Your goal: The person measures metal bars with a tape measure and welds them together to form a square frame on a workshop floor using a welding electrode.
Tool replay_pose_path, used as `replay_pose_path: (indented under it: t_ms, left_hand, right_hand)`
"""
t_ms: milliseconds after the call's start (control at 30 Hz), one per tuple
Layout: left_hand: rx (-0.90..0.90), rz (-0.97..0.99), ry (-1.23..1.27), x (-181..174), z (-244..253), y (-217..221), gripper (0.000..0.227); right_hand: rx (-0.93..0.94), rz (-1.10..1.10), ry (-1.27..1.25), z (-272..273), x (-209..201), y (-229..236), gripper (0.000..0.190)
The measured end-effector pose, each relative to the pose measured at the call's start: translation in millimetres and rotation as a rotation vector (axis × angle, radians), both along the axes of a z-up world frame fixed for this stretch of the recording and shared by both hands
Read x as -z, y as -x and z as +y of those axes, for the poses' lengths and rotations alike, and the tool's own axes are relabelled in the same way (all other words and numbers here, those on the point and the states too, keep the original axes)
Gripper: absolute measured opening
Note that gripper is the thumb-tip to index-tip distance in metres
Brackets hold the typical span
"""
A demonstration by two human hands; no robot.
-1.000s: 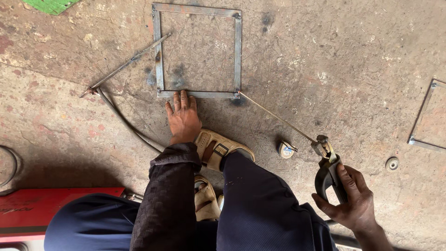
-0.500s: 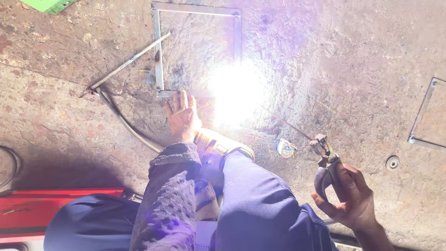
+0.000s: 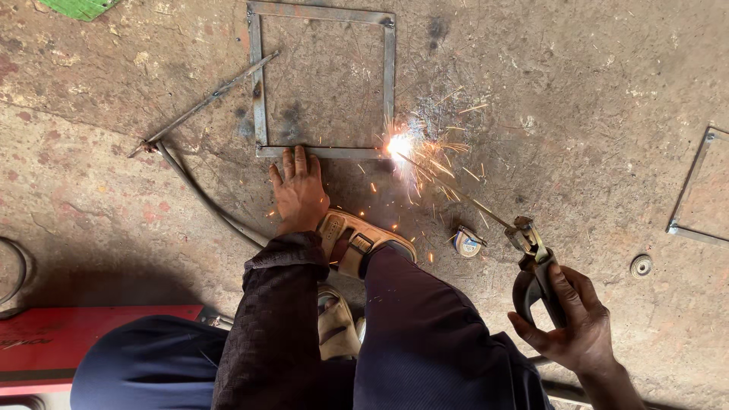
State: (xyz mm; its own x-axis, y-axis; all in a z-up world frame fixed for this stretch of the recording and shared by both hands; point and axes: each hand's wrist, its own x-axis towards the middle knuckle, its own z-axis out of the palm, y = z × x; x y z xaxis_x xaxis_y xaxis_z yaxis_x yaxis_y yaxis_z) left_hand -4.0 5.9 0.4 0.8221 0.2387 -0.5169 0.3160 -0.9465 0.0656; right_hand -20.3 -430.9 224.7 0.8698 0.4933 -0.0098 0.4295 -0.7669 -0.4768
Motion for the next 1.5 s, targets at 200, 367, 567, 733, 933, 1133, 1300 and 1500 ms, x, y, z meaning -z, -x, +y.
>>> replay_pose_path:
  t_ms: [200, 367, 567, 733, 933, 1133, 1300, 1500]
  left_hand:
    - [-0.012, -0.066, -0.005, 8.2, -1.3, 2.9, 0.072]
    - [-0.049, -0.111, 0.027, 17.9, 0.1, 6.5, 0.07]
    - [-0.019, -0.044, 0.034, 14.8, 1.9, 3.7, 0.079]
    - [0.006, -0.02, 0.055, 13.9, 5.1, 4.9, 0.074]
    - [0.001, -0.067, 0.003, 10.2, -0.2, 5.1, 0.068]
    - [-0.037, -0.067, 0.048, -5.4, -0.1, 3.0, 0.073]
    - [-0.052, -0.042, 0.04, -8.6, -1.5, 4.8, 0.07]
    - [-0.01, -0.011, -0.011, 7.3, -2.5, -4.0, 0.066]
  right_hand:
    - [0.009, -0.002, 0.024, 1.6, -1.3, 0.3, 0.102]
    - [0.001, -0.002, 0.057, 3.9, -3.2, -1.1, 0.102]
    - [-0.007, 0.006, 0.06, 8.3, -5.6, -4.3, 0.103]
    - [0.005, 0.165, -0.181, 3.5, 1.7, -3.5, 0.094]
    - [0.379, 0.092, -0.358, -65.3, 65.8, -18.8, 0.08]
    - [0.83, 0.294, -0.807, -156.0, 182.2, -67.7, 0.059]
    - [1.409, 0.684, -0.98, -169.4, 223.6, -72.0, 0.046]
    - [1.291, 0.23, 0.06, -148.9, 227.4, -58.1, 0.054]
